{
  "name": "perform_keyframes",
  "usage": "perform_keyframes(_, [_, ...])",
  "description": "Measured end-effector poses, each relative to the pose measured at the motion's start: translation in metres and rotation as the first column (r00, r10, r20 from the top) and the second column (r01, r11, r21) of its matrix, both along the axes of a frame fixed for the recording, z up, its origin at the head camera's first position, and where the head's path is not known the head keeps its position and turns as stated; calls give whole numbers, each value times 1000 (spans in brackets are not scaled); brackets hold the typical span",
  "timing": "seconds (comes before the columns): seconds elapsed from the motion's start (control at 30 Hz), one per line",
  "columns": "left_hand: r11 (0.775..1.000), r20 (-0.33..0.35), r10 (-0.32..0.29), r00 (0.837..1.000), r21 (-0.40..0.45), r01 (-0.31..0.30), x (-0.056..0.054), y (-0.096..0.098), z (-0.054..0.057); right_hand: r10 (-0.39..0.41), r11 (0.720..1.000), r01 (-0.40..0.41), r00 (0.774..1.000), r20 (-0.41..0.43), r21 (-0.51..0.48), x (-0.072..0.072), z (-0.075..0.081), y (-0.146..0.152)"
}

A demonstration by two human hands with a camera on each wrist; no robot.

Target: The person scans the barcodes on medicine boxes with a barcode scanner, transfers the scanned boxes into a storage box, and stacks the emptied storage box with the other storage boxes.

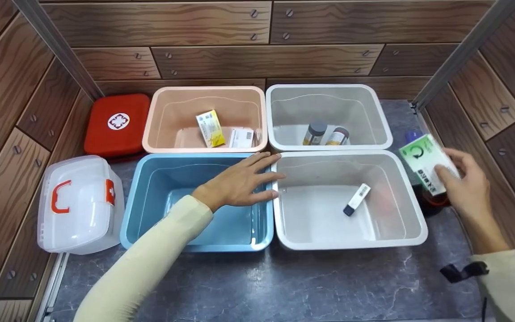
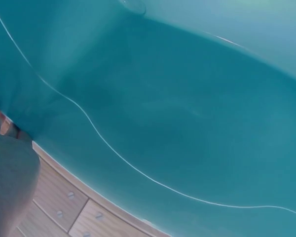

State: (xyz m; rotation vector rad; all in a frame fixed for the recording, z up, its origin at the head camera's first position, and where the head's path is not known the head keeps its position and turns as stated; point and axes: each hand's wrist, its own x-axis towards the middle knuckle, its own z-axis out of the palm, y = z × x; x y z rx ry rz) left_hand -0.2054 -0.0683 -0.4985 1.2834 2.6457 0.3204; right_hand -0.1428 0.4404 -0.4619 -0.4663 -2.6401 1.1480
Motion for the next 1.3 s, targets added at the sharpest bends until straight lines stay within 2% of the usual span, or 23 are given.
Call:
perform_keyframes(0.13, [1000,2,3,1000,-9,-3,-1,0,0,20,990,-32,996,-87,-134,-23,22,-11])
perform_keyframes(0.2, [1000,4,6,1000,-13,-6,-1,0,0,52,984,-71,992,-116,-166,-36,29,-23])
perform_keyframes(0.33, [1000,4,8,1000,-10,-8,-1,0,0,172,967,-192,977,-123,-169,-60,36,-58])
perform_keyframes(0.4, [1000,6,10,1000,-8,-10,-1,1,1,246,949,-263,963,-111,-176,-74,37,-78])
perform_keyframes(0.57, [1000,6,13,1000,-8,-13,-2,1,1,389,879,-392,919,-66,-272,-108,46,-131])
perform_keyframes(0.7, [1000,-5,10,1000,-8,-10,-2,0,1,454,810,-430,890,-37,-399,-132,54,-176])
perform_keyframes(0.8, [1000,-9,3,1000,-9,-3,-2,1,0,483,758,-427,876,-17,-493,-148,54,-207])
perform_keyframes(0.97, [1000,-5,1,1000,-9,-1,-2,3,-2,489,715,-360,870,60,-599,-168,48,-253])
perform_keyframes(1.1, [1000,-15,6,1000,-10,-7,-2,1,-2,508,705,-344,855,104,-620,-181,39,-290])
perform_keyframes(1.23, [1000,-10,7,1000,-5,-7,-3,0,-1,538,723,-377,833,129,-579,-190,28,-318])
perform_keyframes(1.3, [1000,1,8,1000,-2,-8,-3,0,-1,543,737,-392,829,136,-551,-193,21,-328])
